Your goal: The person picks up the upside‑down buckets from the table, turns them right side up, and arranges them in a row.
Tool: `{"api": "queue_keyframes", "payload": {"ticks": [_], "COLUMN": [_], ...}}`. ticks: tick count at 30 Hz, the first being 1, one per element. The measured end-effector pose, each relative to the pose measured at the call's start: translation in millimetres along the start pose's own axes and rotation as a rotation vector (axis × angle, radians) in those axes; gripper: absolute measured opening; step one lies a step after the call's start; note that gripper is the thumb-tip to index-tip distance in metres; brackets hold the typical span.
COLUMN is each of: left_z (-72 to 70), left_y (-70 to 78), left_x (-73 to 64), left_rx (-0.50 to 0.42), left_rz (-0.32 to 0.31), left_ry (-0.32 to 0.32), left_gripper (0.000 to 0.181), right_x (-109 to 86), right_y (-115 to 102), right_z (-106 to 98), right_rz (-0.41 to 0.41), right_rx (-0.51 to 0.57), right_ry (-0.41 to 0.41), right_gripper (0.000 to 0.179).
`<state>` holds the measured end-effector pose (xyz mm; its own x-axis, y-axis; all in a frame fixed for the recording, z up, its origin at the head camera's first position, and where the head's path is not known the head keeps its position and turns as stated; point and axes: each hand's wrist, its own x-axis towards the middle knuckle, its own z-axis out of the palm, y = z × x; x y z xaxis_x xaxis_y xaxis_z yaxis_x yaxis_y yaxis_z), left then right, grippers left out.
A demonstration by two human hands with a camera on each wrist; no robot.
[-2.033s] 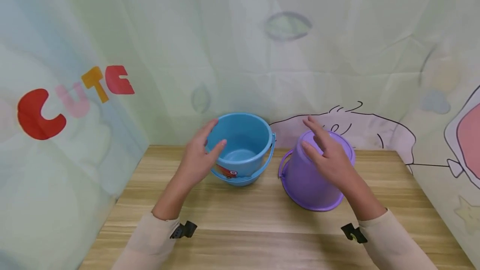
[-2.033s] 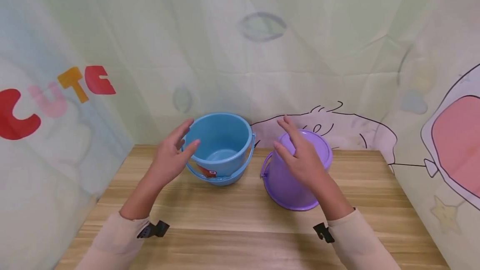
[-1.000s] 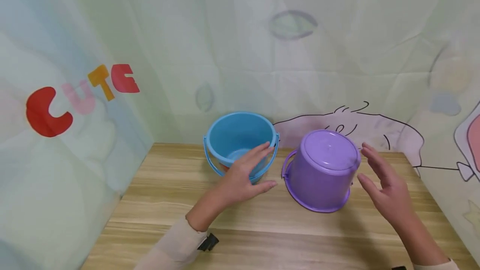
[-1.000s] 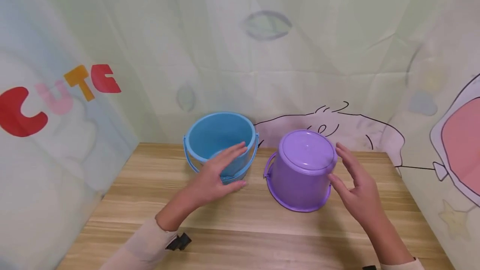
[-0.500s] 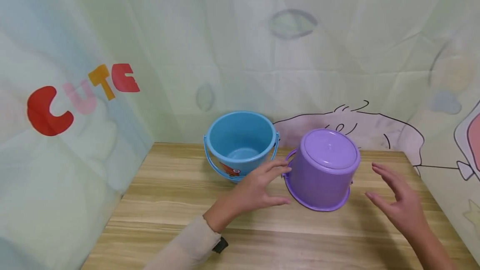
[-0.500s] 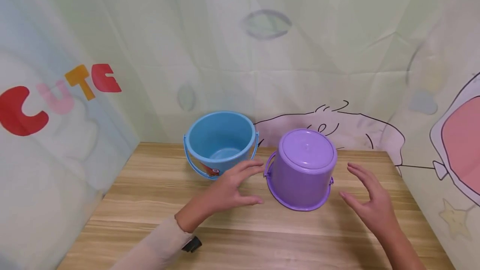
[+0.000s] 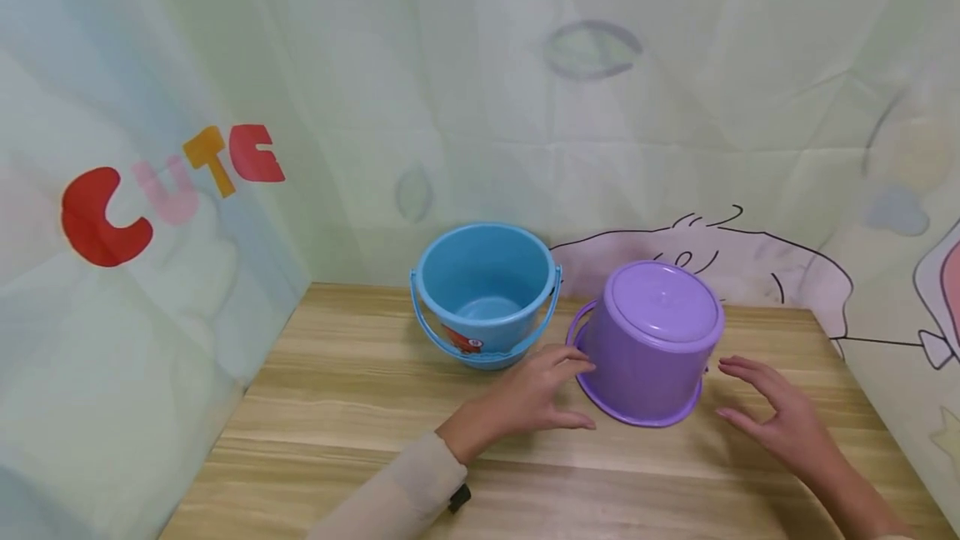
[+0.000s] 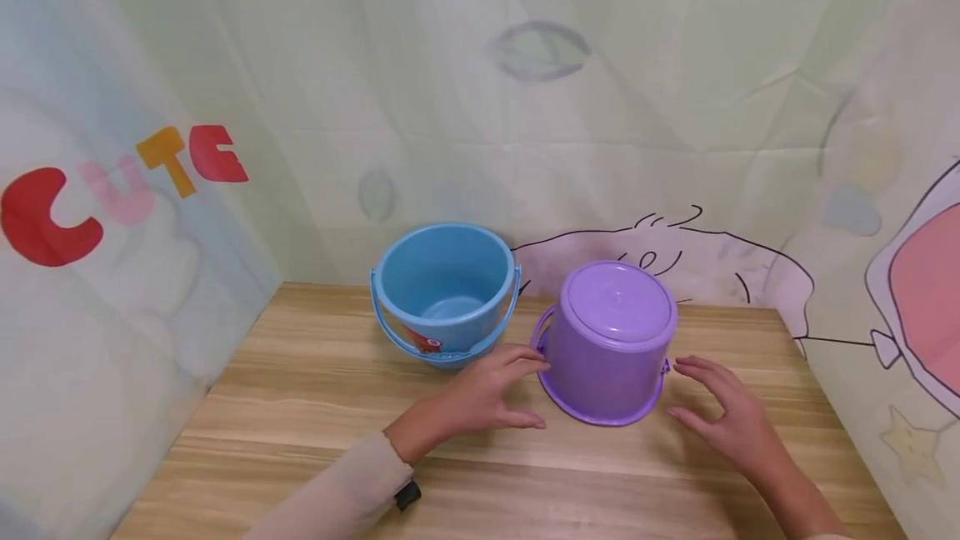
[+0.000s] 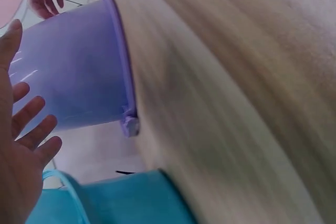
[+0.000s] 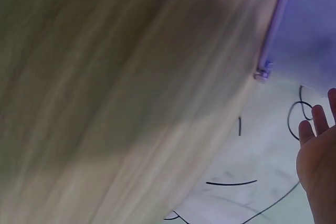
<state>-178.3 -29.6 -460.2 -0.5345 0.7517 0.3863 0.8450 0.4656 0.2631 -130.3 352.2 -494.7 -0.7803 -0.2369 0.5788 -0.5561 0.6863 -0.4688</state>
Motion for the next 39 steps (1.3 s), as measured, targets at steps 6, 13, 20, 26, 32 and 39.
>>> {"api": "queue_keyframes", "payload": {"ticks": [6,13,20,26,32,39], "left_z": [13.7,26.8,33.6,39.9,47.3,52.9], "left_y": [-6.6,-12.5,-14.0,-17.3,-23.1,-26.3], "left_x": [5.7,10.6,17.5,20.6,24.9,26.8], "left_rx": [0.069,0.093,0.122,0.158,0.157,0.171], "left_rz": [-0.009,-0.004,-0.003,-0.002,0.005,-0.023], "left_ry": [-0.052,-0.088,-0.151,-0.185,-0.209,-0.252], "left_gripper": [0.073,0.069,0.058,0.050,0.043,0.034], "right_x": [-1.5,-1.9,-0.6,1.8,1.5,3.3], "right_y": [13.5,29.9,36.9,40.3,42.4,45.9], "right_z": [9.9,21.8,25.8,27.1,28.1,34.5], "right_rz": [-0.084,-0.190,-0.196,-0.210,-0.211,-0.264], "right_rx": [-0.034,-0.062,-0.110,-0.140,-0.164,-0.191], "right_ry": [-0.002,-0.006,-0.046,-0.097,-0.130,-0.160], "right_gripper": [0.064,0.057,0.049,0.042,0.038,0.032]}}
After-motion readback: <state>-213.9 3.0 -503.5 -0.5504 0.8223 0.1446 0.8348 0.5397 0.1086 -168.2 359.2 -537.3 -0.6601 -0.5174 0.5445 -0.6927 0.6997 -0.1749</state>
